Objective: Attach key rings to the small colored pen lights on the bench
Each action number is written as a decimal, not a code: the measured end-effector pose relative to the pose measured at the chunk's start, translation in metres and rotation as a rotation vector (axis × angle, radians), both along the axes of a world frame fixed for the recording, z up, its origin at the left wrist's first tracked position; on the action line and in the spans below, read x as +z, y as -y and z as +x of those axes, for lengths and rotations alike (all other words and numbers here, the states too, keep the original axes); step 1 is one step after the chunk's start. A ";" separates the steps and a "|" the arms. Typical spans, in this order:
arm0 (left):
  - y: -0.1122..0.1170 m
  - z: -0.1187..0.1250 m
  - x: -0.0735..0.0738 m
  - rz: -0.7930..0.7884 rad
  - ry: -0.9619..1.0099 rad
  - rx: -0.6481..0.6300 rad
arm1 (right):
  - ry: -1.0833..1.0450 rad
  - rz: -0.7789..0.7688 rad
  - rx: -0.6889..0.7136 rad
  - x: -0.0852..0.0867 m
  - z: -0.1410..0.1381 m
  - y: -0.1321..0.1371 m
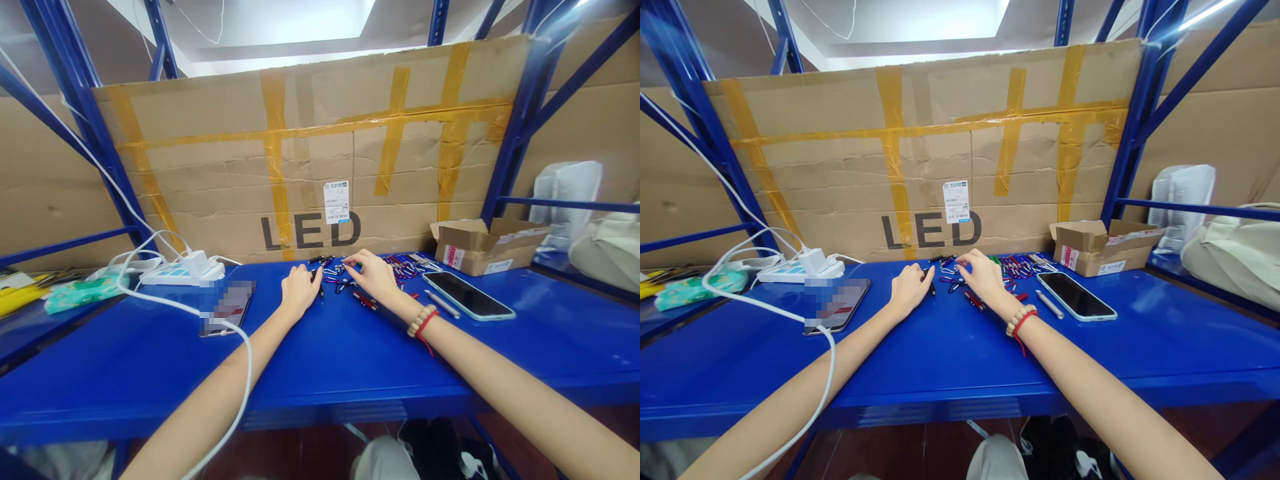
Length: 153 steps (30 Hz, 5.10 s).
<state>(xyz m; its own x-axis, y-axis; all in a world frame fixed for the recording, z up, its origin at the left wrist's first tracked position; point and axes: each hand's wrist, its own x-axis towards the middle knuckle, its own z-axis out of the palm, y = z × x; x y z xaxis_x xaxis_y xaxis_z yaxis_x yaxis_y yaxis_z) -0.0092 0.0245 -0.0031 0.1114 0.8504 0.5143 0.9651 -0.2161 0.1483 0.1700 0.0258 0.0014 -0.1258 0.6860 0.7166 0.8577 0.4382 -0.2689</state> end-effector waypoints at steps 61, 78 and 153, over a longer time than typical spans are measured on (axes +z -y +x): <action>0.000 0.001 0.001 -0.002 -0.019 -0.143 | 0.068 -0.140 0.024 0.002 -0.006 0.005; -0.003 0.003 -0.005 0.004 -0.009 -0.306 | 0.044 0.029 0.155 0.009 0.003 0.002; 0.010 -0.003 0.000 -0.044 -0.235 -0.438 | -0.175 -0.155 0.418 0.012 -0.006 0.010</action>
<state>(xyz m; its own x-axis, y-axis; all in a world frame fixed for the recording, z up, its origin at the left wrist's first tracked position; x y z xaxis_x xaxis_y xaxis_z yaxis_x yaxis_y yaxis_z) -0.0121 0.0144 -0.0033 0.5715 0.7183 0.3967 0.7935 -0.6070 -0.0440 0.1637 0.0156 0.0131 -0.3008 0.7027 0.6447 0.5525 0.6794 -0.4828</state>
